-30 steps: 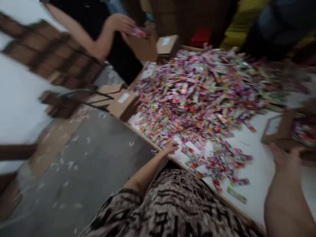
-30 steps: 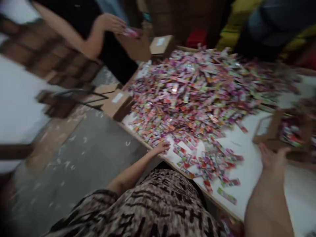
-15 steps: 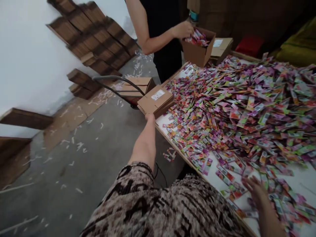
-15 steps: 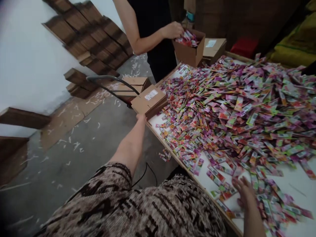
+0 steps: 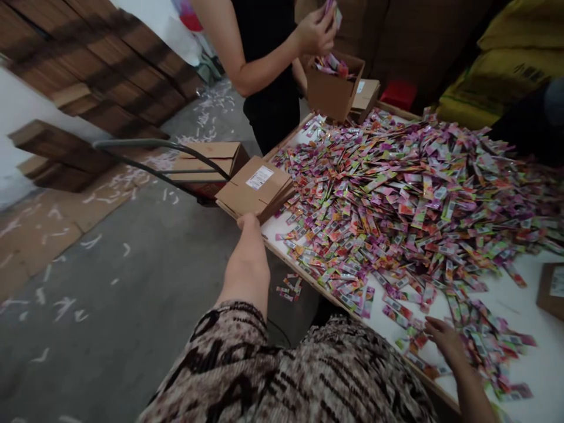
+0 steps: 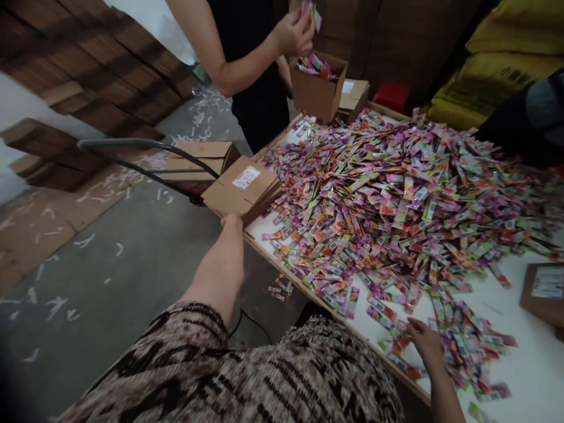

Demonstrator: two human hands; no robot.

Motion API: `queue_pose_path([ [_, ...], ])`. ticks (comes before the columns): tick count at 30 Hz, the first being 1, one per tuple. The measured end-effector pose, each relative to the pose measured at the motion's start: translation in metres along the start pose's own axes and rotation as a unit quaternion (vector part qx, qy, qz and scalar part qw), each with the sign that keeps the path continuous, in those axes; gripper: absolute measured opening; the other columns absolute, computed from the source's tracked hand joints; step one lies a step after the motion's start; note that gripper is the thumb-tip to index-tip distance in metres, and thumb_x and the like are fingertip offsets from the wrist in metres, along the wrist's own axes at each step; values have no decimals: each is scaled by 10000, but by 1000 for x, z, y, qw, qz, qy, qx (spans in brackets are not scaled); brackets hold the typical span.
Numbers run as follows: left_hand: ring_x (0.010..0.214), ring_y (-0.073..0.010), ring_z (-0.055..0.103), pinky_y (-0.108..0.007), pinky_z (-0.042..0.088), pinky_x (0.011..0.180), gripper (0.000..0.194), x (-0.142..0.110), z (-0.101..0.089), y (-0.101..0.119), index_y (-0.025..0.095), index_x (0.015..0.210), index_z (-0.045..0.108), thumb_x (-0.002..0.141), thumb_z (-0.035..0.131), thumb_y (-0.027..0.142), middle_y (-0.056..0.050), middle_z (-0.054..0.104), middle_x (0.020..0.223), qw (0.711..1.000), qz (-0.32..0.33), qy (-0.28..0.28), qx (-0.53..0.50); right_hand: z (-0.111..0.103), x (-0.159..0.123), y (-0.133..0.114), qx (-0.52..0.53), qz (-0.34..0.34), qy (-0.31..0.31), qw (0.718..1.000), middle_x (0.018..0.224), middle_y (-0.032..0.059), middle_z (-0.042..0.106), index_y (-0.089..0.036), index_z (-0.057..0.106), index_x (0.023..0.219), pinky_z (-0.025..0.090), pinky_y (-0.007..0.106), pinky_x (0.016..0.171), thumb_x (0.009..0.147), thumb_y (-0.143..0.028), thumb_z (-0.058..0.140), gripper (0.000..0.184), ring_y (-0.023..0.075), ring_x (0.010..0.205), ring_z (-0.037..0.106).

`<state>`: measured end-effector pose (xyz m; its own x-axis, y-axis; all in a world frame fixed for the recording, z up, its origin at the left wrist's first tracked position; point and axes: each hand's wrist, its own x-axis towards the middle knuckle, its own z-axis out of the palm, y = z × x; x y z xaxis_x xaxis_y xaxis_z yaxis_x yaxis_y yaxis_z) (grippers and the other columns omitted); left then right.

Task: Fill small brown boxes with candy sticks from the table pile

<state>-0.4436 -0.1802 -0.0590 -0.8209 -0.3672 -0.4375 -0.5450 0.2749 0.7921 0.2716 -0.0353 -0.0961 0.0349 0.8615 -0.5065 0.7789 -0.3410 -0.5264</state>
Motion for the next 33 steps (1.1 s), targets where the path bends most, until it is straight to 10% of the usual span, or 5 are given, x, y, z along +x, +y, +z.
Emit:
queue_pose_path([
  [8,829,-202,705,-323,617,673,301,-51,-26,-20,147,936,584,716,614,-57,-34,632,766,987,-41,-106,-116,0,-14,-7,22,7,-41,999,715,68,754,-328,751,655,640,527,725,553,-453,654,189,390,806,770],
  [19,827,-234,716,-371,586,810,585,-198,-165,-161,149,905,688,360,900,120,-54,766,871,877,94,-471,-22,5,-8,-130,272,-242,-82,928,1325,143,682,-234,657,1340,585,465,937,739,-622,747,721,283,1110,688],
  [24,754,-269,687,-407,578,774,310,-258,-130,-199,182,650,626,451,859,222,2,652,605,801,218,-513,216,-37,-12,-129,334,-254,-188,888,1075,76,758,-222,754,1128,571,406,907,617,-497,878,593,239,973,692],
  [28,1016,-264,680,-388,543,935,488,-310,-84,-200,175,1010,654,602,847,359,-70,724,957,806,249,-520,136,-54,-22,-74,322,-217,-137,911,841,25,740,-189,780,831,550,396,868,576,-504,877,417,215,828,661],
  [33,1207,-242,595,-375,478,1052,531,-380,-48,-191,189,1166,595,893,606,645,-117,638,1202,833,274,-479,49,-61,-54,-21,374,-178,-56,908,978,54,771,-220,785,1006,531,430,946,626,-638,823,567,254,961,685],
])
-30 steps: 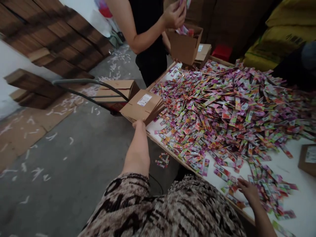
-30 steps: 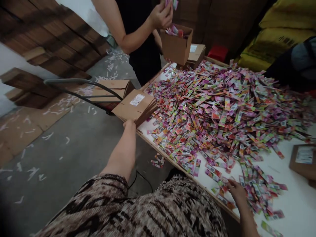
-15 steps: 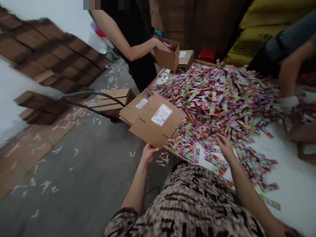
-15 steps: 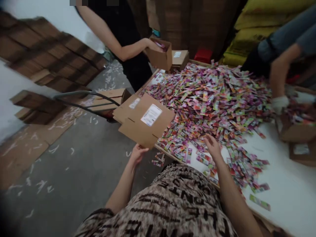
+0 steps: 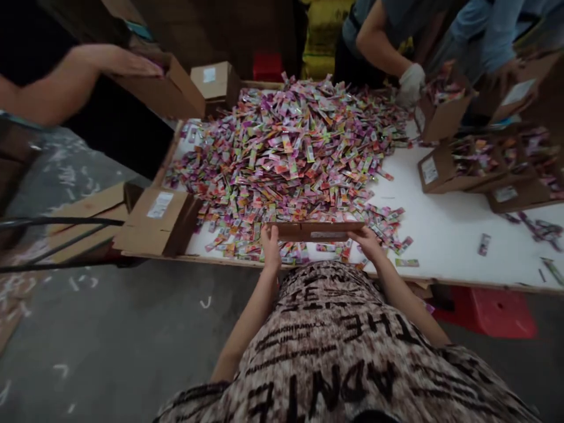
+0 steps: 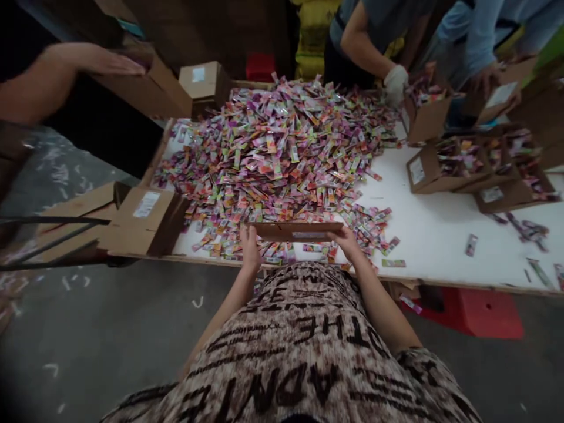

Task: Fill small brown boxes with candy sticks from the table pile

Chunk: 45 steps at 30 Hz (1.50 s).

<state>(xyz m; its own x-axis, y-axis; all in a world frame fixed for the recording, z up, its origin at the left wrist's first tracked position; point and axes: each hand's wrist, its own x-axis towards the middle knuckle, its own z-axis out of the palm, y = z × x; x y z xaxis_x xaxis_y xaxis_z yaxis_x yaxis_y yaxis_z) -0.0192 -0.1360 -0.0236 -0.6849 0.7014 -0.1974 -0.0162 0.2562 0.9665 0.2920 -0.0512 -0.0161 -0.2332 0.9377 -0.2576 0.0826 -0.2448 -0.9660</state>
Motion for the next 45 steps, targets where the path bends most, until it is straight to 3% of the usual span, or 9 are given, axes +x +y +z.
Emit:
queue_pose_path([
  [3,1130,-257,615,-413,484,1030,509,2,36,7,185,1063,578,881,624,658,-115,634,1119,999,-28,1,29,-6,-15,-2,-12,-19,0,1000,1105,86,773,-227,792,1063,492,428,1040,794,-685,668,545,267,1123,668],
  [7,1164,-270,616,-430,461,1073,628,-3,64,-1,176,1239,510,826,716,602,-149,623,1215,996,-1,-66,63,-4,-16,1,-57,37,125,990,1009,98,791,-195,808,857,500,439,1022,752,-701,666,535,293,1083,678],
  [13,1522,-303,338,-430,246,1260,802,-14,70,-9,180,1535,381,894,632,592,-174,402,1600,939,101,-318,78,6,-2,4,33,92,263,960,1156,82,772,-183,798,1067,522,433,1014,740,-598,700,537,277,1092,677],
  [19,1490,-316,374,-497,276,1243,853,1,56,-42,201,1545,338,841,703,516,-177,407,1574,926,120,-348,79,-19,-11,6,97,200,22,975,1200,103,746,-207,755,1107,589,423,893,750,-640,758,562,274,1105,681],
  [22,1368,-319,501,-514,359,1188,709,2,55,-59,176,1392,492,794,740,468,-175,544,1412,922,141,-350,88,-14,-11,19,-30,216,67,974,1252,140,703,-184,698,1189,579,471,926,628,-481,896,665,289,1104,671],
  [26,1219,-296,609,-509,445,1106,444,0,58,-58,186,1206,627,828,674,415,-148,655,1244,917,149,-361,78,-3,-11,31,-192,108,123,968,1329,137,654,-196,668,1276,427,542,1140,528,-389,950,822,329,1285,574],
  [33,1294,-280,581,-487,405,1153,360,10,24,-24,236,1106,769,900,588,468,-146,665,1318,873,179,-430,147,-38,-49,23,-221,-59,-135,964,1471,113,583,-280,728,1274,341,529,1203,773,-653,768,626,322,1428,471],
  [41,1208,-365,530,-553,302,1148,350,-2,62,14,234,927,769,759,823,536,-136,677,1137,762,297,-475,326,-2,-20,13,-384,-25,-21,923,1334,106,628,-273,810,1112,421,486,1102,718,-508,888,465,334,1249,550],
  [45,1070,-337,558,-505,353,1039,333,-13,79,9,215,1016,721,822,786,477,-121,683,1009,763,275,-467,351,-1,-14,10,-391,-1,-46,919,1189,90,640,-238,798,1078,474,400,986,752,-465,874,405,279,1131,578],
])
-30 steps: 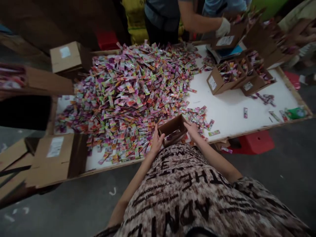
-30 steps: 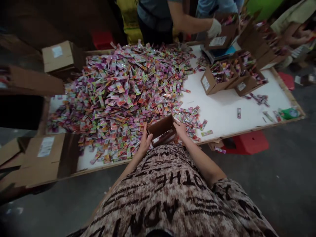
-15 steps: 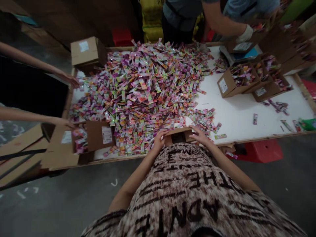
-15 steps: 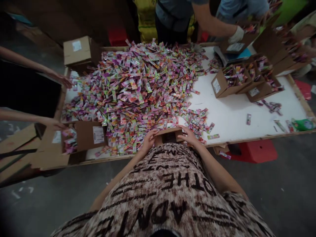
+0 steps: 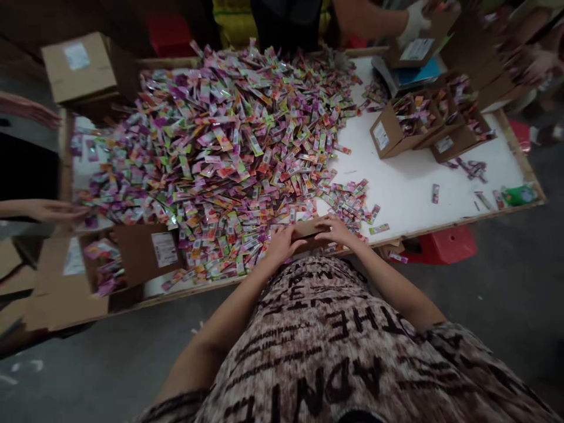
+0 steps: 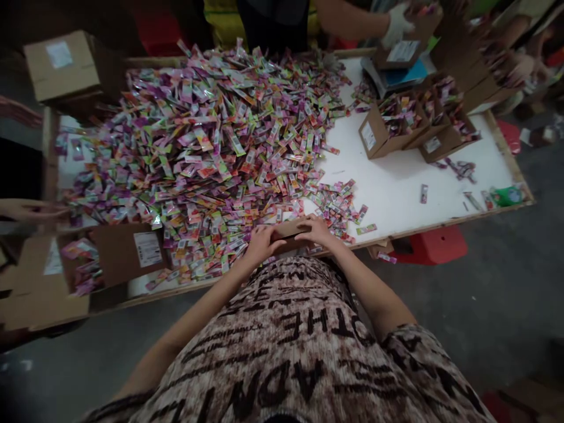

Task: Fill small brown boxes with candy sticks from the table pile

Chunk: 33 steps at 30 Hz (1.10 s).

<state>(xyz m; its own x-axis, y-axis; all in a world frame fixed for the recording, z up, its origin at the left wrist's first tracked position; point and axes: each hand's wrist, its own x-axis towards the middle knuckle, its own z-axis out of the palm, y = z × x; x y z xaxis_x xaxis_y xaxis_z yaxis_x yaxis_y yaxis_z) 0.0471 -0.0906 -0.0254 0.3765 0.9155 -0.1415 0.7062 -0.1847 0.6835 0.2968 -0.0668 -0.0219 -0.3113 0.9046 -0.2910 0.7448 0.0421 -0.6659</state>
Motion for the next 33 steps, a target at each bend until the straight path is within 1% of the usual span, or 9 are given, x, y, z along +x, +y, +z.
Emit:
queue_pose_path([
  [5,1147,-362,527,-562,298,1021,107,2,12,19,202,997,700,918,659,261,-164,662,1144,995,-19,2,101,18,-4,-14,-123,38,81,988,1146,113,658,-248,728,1108,430,457,941,835,-407,798,324,337,1103,508],
  [11,1243,-354,484,-550,290,1036,303,10,15,25,176,1178,690,985,553,365,-192,622,1245,988,3,-36,153,29,1,-22,-203,17,81,976,1181,200,599,-177,655,1242,422,489,952,898,-250,639,352,359,1119,493],
  [15,1441,-456,304,-610,185,1132,865,8,17,19,245,1548,471,816,699,645,-222,371,1590,984,87,-67,140,6,7,17,-79,-62,-7,995,1106,164,623,-180,715,1067,464,501,957,793,-394,731,349,349,1079,546],
  [18,1450,-518,270,-673,175,1117,998,7,12,28,341,1638,292,787,738,611,-222,274,1645,978,102,-84,162,-26,23,60,111,-42,-87,989,1062,111,691,-224,739,1058,522,474,906,748,-509,729,422,302,1003,622],
  [21,1379,-506,381,-678,253,1092,923,-16,-15,32,422,1612,327,801,742,574,-200,319,1615,989,30,-26,141,-35,50,72,157,57,-20,986,998,112,723,-192,725,1150,555,466,836,793,-514,656,486,269,885,663],
  [24,1353,-498,426,-664,306,1106,928,-84,-59,8,396,1573,432,744,791,609,-195,363,1580,981,-129,120,80,22,75,22,-25,49,19,998,1015,168,721,-134,739,1108,528,515,909,810,-321,641,365,304,961,659],
  [26,1372,-474,438,-620,317,1154,1025,-152,-85,-18,328,1575,446,673,850,599,-190,432,1533,931,-264,251,12,95,85,-40,-131,-46,-41,989,1151,229,699,-124,740,1115,486,545,979,826,-184,616,320,349,1112,626],
  [29,1428,-418,440,-560,337,1200,1128,-264,-103,-48,314,1612,350,635,881,503,-134,498,1521,776,-433,440,-131,206,95,-138,-183,-301,-152,924,1461,187,566,-208,646,1335,381,625,1091,839,-140,646,501,379,1349,483],
  [33,1298,-350,616,-523,530,1053,912,-361,-85,-46,416,1569,354,763,780,455,-48,599,1460,562,-540,525,-342,253,138,-191,-211,-397,-203,870,1534,106,514,-261,616,1365,256,718,1139,883,-119,607,502,374,1452,352],
])
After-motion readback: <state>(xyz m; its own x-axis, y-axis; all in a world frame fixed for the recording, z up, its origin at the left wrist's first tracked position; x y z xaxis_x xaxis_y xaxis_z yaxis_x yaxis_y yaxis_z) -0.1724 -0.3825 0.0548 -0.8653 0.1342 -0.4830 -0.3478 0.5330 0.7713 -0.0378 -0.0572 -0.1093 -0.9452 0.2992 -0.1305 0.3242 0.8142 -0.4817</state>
